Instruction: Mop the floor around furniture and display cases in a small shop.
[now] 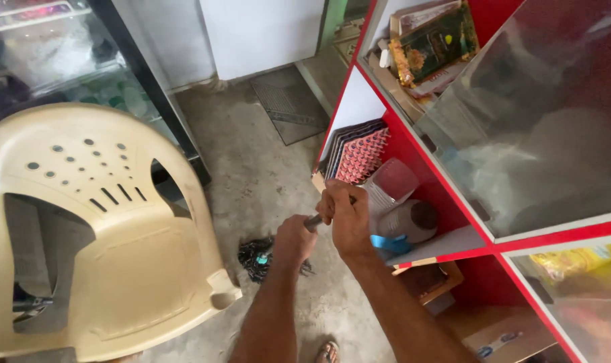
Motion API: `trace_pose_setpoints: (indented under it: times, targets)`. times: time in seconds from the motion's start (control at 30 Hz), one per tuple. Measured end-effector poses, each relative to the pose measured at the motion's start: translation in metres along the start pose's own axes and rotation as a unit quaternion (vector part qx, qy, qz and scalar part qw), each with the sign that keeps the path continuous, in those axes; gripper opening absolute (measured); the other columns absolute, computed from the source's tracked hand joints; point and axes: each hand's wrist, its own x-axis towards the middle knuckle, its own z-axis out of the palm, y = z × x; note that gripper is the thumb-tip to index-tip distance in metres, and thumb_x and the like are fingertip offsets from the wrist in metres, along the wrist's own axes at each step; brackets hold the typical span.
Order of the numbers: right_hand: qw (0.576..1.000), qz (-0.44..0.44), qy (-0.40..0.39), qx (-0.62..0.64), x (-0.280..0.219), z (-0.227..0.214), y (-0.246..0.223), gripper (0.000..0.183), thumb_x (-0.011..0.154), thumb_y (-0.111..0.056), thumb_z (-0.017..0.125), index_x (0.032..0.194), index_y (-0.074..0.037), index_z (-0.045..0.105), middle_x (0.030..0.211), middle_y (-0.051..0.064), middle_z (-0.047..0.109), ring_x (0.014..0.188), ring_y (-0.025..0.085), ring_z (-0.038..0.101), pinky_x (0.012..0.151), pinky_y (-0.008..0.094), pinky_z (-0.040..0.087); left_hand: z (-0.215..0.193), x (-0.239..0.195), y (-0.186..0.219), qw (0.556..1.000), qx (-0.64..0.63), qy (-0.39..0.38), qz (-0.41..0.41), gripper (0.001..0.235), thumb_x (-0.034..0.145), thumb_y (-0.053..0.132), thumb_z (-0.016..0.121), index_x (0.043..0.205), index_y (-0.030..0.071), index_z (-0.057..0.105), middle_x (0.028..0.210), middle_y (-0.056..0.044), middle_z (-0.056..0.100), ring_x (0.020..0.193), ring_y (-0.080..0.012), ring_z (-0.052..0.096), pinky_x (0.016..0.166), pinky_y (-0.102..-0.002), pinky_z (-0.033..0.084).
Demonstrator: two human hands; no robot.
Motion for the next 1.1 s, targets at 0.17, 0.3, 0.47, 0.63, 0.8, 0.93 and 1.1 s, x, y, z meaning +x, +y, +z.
trace_pose_setpoints:
  times: [0.17, 0.3, 0.47, 0.63, 0.8, 0.93, 1.1]
  targets:
    - [1.0, 0.011, -0.011, 0.025, 0.02, 0.014, -0.001, 0.036, 0.101, -0.013, 0.051, 0.065, -0.007, 0.044, 0.056, 0.0, 0.035, 0.049, 0.011, 0.032, 0.049, 0.031, 0.032, -0.008, 0.022, -0.001, 0.999, -0.001, 0.022, -0.025, 0.022, 0.091, 0.027, 0.063, 0.095, 0.01, 0.076, 0.099, -0.019, 0.073, 0.098, -0.0425, 0.068, 0.086, -0.053, 0.054]
    - [0.999, -0.014, -0.048, 0.006, 0.051, 0.025, 0.01, 0.04, 0.103, -0.014, 0.049, 0.064, -0.007, 0.041, 0.058, 0.0, 0.035, 0.052, 0.011, 0.033, 0.051, 0.03, 0.034, -0.017, 0.06, -0.017, 0.998, 0.001, 0.056, -0.006, 0.025, 0.091, 0.029, 0.063, 0.094, 0.007, 0.075, 0.1, -0.02, 0.072, 0.098, -0.0426, 0.067, 0.086, -0.053, 0.053]
    - [0.997, -0.039, -0.06, 0.019, 0.103, 0.037, 0.033, 0.042, 0.104, -0.015, 0.048, 0.064, -0.007, 0.039, 0.06, 0.001, 0.034, 0.054, 0.013, 0.035, 0.055, 0.032, 0.038, -0.045, 0.126, -0.02, 0.998, 0.005, 0.052, 0.025, 0.024, 0.091, 0.026, 0.061, 0.097, 0.008, 0.076, 0.101, -0.02, 0.071, 0.099, -0.042, 0.066, 0.087, -0.052, 0.052]
    - [0.993, -0.05, -0.098, 0.036, 0.147, 0.075, 0.055, 0.045, 0.106, -0.017, 0.048, 0.063, -0.008, 0.036, 0.061, 0.002, 0.035, 0.055, 0.016, 0.039, 0.069, 0.036, 0.046, -0.103, 0.164, -0.035, 0.999, 0.018, 0.022, -0.042, 0.023, 0.094, 0.025, 0.06, 0.098, 0.009, 0.077, 0.103, -0.018, 0.072, 0.1, -0.0392, 0.067, 0.089, -0.05, 0.054]
    - [0.996, -0.004, -0.082, 0.025, 0.179, 0.096, 0.072, 0.047, 0.104, -0.023, 0.048, 0.06, -0.01, 0.034, 0.055, 0.004, 0.036, 0.053, 0.019, 0.042, 0.079, 0.04, 0.049, -0.089, 0.213, -0.099, 0.993, 0.035, 0.114, 0.021, 0.021, 0.084, 0.022, 0.067, 0.099, 0.013, 0.078, 0.102, -0.016, 0.073, 0.1, -0.0383, 0.068, 0.085, -0.051, 0.054]
    - [0.995, 0.022, -0.092, 0.045, 0.192, 0.111, 0.078, 0.046, 0.102, -0.023, 0.046, 0.061, -0.01, 0.034, 0.054, 0.004, 0.036, 0.053, 0.021, 0.043, 0.079, 0.04, 0.049, -0.138, 0.205, -0.071, 0.995, 0.049, -0.005, -0.091, 0.021, 0.092, 0.026, 0.063, 0.102, 0.013, 0.077, 0.102, -0.015, 0.075, 0.098, -0.0344, 0.073, 0.088, -0.048, 0.057]
    - [0.99, 0.04, -0.114, 0.068, 0.215, 0.118, 0.088, 0.045, 0.103, -0.022, 0.043, 0.061, -0.009, 0.035, 0.054, 0.005, 0.035, 0.051, 0.019, 0.038, 0.07, 0.04, 0.045, -0.134, 0.227, -0.087, 0.995, 0.034, 0.049, -0.084, 0.021, 0.084, 0.022, 0.069, 0.098, 0.014, 0.08, 0.1, -0.017, 0.074, 0.1, -0.037, 0.07, 0.091, -0.048, 0.055]
